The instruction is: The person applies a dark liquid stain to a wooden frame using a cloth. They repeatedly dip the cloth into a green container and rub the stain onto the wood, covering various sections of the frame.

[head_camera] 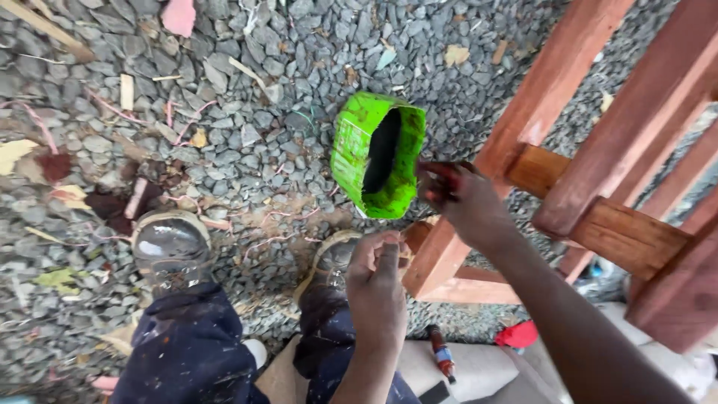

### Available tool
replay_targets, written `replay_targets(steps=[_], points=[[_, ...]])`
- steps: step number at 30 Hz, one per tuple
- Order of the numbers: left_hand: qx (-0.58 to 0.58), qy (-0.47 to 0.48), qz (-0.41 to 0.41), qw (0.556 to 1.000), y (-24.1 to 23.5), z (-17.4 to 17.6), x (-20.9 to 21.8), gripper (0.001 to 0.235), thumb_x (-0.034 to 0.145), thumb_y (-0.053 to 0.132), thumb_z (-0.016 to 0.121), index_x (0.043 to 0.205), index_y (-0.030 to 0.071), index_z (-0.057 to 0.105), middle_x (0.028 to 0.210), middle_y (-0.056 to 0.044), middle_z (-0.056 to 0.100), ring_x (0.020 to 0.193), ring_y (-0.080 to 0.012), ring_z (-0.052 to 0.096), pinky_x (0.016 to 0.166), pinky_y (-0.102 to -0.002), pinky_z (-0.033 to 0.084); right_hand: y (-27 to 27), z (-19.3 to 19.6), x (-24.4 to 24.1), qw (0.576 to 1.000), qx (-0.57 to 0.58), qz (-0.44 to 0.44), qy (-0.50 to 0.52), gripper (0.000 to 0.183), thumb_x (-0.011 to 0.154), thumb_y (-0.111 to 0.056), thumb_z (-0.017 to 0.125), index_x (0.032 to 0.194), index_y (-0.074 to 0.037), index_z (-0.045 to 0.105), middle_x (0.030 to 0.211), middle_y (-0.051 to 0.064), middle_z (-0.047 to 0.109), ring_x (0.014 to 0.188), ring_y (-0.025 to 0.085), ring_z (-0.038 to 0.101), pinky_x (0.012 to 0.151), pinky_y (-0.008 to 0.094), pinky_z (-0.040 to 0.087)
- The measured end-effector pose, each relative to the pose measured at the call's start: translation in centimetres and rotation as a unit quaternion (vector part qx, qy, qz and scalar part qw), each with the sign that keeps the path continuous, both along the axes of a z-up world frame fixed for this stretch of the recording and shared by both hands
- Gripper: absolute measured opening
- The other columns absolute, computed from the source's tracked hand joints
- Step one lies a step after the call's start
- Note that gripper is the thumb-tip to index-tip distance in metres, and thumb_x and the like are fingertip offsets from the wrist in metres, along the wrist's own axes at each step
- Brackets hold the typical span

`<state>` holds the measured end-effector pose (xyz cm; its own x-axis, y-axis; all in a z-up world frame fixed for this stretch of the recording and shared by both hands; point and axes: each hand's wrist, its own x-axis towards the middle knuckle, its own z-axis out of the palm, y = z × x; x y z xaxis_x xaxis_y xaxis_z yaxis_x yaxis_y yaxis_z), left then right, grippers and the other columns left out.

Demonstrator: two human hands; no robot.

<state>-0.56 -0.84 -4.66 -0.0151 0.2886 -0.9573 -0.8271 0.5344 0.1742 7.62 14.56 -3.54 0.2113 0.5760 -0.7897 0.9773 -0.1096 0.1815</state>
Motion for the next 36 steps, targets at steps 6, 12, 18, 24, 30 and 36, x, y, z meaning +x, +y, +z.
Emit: replay_targets(steps=[6,12,18,24,30,36], points=[[-0.015,0.011,0.022,1.000,-0.1,-0.2,-1.9,0.015,0.099,0.012,0.061,0.105,0.005,0.074,0.096,-0.012,0.076,0.079,-0.0212,0.067,0.074,-0.031,0.056,-1.5,-19.2,4.6,0.986,0.037,0.102,0.128,0.062,0.086,-0.016,0.072,0.138,0.010,0.051,0.137,0.028,0.058,0.128,0.042,0.053,0.116,0.048,0.039],[-0.013,0.044,-0.022,0.999,-0.2,-0.5,-1.3,0.021,0.099,0.018,0.061,0.109,0.006,0.074,0.094,-0.010,0.076,0.074,-0.0179,0.067,0.081,-0.034,0.061,-1.1,-21.8,1.5,0.991,-0.009,0.040,0.131,0.083,0.082,0.022,0.055,0.157,0.001,0.028,0.140,0.027,0.057,0.121,0.041,0.063,0.095,0.044,0.058],[0.030,0.086,-0.047,0.995,-0.6,-0.6,-0.4,0.019,0.100,0.016,0.058,0.102,0.007,0.075,0.098,-0.007,0.075,0.084,-0.0153,0.069,0.078,-0.032,0.060,-1.2,-18.2,-1.3,0.991,-0.039,0.097,0.083,0.110,0.069,0.037,0.052,0.161,-0.015,0.024,0.168,0.020,0.017,0.150,0.046,0.024,0.113,0.042,0.046],[0.013,0.071,-0.035,0.997,-0.1,-0.2,0.3,0.017,0.100,0.015,0.060,0.106,0.007,0.074,0.093,-0.010,0.075,0.072,-0.0182,0.068,0.079,-0.033,0.059,-1.5,-19.7,2.1,0.979,0.022,0.070,0.191,0.079,0.082,0.015,0.054,0.156,0.006,0.027,0.163,0.024,0.030,0.154,0.044,0.017,0.123,0.038,0.030],[0.023,0.096,-0.003,0.995,-0.6,-0.7,1.1,0.018,0.100,0.013,0.058,0.102,0.005,0.075,0.089,-0.008,0.073,0.069,-0.0189,0.066,0.076,-0.035,0.059,-2.6,-18.8,3.1,0.758,0.083,-0.545,0.349,0.022,0.091,-0.015,0.053,0.103,-0.008,0.070,0.103,0.012,0.070,0.098,0.030,0.066,0.085,0.042,0.053],[0.052,0.128,-0.007,0.990,-1.2,-1.5,2.6,0.017,0.099,0.009,0.058,0.101,0.002,0.074,0.100,-0.010,0.072,0.085,-0.0170,0.070,0.068,-0.029,0.061,-3.5,-16.3,2.4,0.582,0.065,-0.679,0.442,0.055,0.067,-0.034,0.080,0.114,-0.011,0.066,0.101,0.009,0.071,0.092,0.028,0.063,0.075,0.041,0.049]])
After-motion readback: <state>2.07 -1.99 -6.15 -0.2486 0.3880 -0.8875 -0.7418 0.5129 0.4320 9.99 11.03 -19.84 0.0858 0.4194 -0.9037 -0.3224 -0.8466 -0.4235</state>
